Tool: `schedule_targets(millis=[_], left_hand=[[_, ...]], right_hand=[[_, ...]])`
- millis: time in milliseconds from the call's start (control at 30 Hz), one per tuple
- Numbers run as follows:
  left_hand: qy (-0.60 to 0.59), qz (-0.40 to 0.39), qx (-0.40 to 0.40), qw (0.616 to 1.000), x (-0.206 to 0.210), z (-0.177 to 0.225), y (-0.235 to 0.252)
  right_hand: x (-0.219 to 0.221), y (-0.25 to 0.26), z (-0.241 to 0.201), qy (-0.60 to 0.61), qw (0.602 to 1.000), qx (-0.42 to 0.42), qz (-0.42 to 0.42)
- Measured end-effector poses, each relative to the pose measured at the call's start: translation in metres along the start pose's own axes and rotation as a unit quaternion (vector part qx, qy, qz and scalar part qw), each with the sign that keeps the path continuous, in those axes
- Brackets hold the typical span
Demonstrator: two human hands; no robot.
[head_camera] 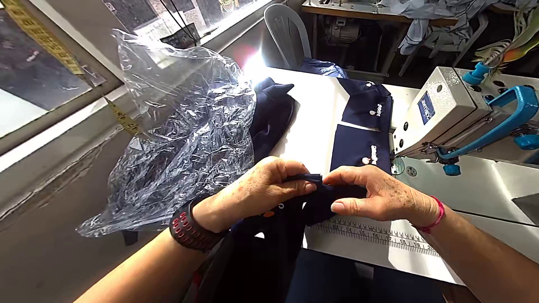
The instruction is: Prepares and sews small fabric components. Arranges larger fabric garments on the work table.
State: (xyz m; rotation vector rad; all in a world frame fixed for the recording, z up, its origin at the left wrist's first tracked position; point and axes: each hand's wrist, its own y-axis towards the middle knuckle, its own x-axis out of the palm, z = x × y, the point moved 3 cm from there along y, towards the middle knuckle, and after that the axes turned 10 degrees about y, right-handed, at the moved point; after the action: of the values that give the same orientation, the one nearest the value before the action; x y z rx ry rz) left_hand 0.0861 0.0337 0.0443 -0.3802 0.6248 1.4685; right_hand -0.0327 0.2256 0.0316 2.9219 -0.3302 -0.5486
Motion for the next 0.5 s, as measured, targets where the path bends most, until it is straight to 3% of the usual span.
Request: schedule_targets(millis=[100,233,300,400,433,500], left_hand=[[0.027,0.0,0.097,0.995,0.001,-0.003,0.001],[0.129,0.042,0.185,0.973,-0.004,0.0,-0.004],[0.146,0.062,0.195,0.968,-0.003,-0.002,-0.005],[0.14,0.074,0.205,0.966,-0.001,-0.005,-0.004],[0.139,0.073,0.204,0.966,0.0,-0.006,-0.004],[0.141,0.072,0.198,0.967,-0.001,-0.006,-0.004]], right_hand=[[0.003,0.01,-0.008,0.064,0.989,0.114,-0.065],[0.002,0.011,0.001,-0.139,0.959,0.234,-0.075],[0.003,0.01,0.001,-0.045,0.967,0.243,-0.067],[0.006,0.01,-0.003,0.284,0.932,0.216,-0.061],[0.006,0.011,-0.003,0.328,0.921,0.202,-0.061],[0.005,0.012,-0.005,0.288,0.938,0.185,-0.05]])
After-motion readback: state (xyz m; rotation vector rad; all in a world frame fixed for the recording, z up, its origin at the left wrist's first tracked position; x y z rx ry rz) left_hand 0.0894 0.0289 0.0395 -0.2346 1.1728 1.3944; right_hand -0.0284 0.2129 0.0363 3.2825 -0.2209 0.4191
